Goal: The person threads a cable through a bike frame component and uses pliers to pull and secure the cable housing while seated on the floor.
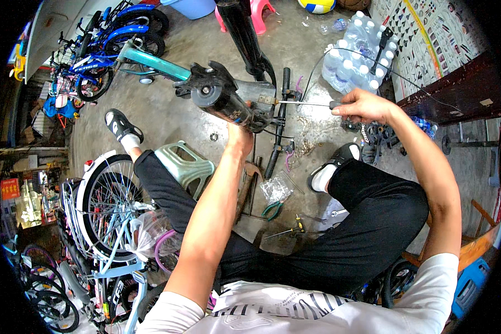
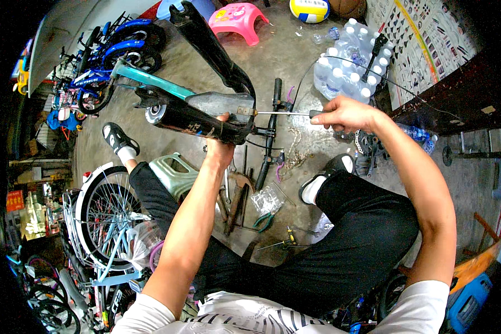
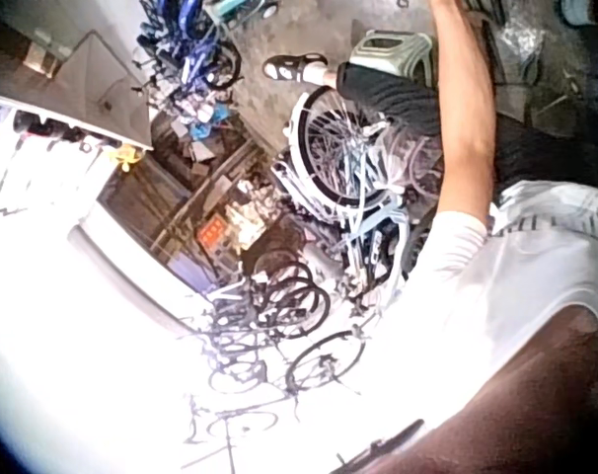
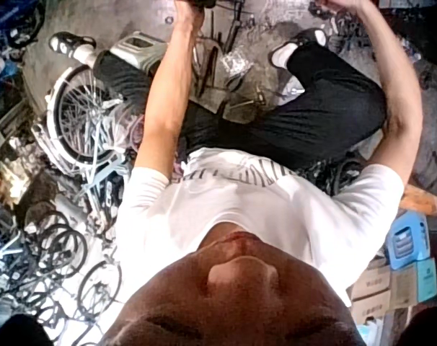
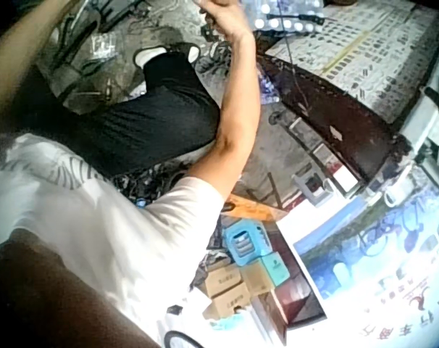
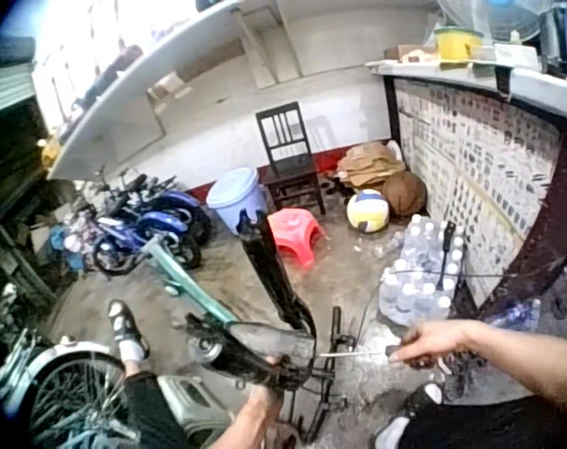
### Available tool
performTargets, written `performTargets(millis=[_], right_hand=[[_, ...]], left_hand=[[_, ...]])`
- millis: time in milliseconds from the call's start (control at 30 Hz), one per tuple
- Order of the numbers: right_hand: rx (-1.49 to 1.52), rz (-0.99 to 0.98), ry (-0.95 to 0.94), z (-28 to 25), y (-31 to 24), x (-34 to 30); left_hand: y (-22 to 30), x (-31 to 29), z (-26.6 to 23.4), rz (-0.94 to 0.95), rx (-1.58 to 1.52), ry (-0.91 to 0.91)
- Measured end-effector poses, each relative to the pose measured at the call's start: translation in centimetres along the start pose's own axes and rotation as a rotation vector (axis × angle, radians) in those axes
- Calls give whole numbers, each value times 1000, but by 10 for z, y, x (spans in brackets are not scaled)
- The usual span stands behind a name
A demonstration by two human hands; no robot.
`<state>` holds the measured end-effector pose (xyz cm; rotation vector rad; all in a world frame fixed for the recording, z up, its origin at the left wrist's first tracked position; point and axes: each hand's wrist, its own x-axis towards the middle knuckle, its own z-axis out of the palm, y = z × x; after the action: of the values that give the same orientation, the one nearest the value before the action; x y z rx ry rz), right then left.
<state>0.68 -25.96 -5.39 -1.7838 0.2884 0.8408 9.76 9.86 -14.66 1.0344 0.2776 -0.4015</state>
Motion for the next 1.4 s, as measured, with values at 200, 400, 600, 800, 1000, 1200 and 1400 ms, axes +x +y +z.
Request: performTargets(millis=[200, 400, 600, 800, 1000, 1200, 1400], right_hand=[[-131, -131, 74, 17, 16, 0], [-101, -119, 78, 14, 12, 1], [25, -19, 10, 10, 9, 2], [121, 29, -38, 15, -8, -13], [-41, 46, -34, 17, 1, -5], [-204, -5, 95, 16, 0, -5], [-453, -102, 210, 26, -1, -11]], left_hand=[[-4, 14, -17, -46, -31, -126], [6, -6, 2, 13, 67, -80], [70, -82, 9, 191, 507, 141], [117, -111, 21, 883, 1361, -349], [109, -94, 49, 1255, 1449, -381], [100, -87, 51, 1320, 1484, -369], [96, -87, 46, 1310, 1500, -355]])
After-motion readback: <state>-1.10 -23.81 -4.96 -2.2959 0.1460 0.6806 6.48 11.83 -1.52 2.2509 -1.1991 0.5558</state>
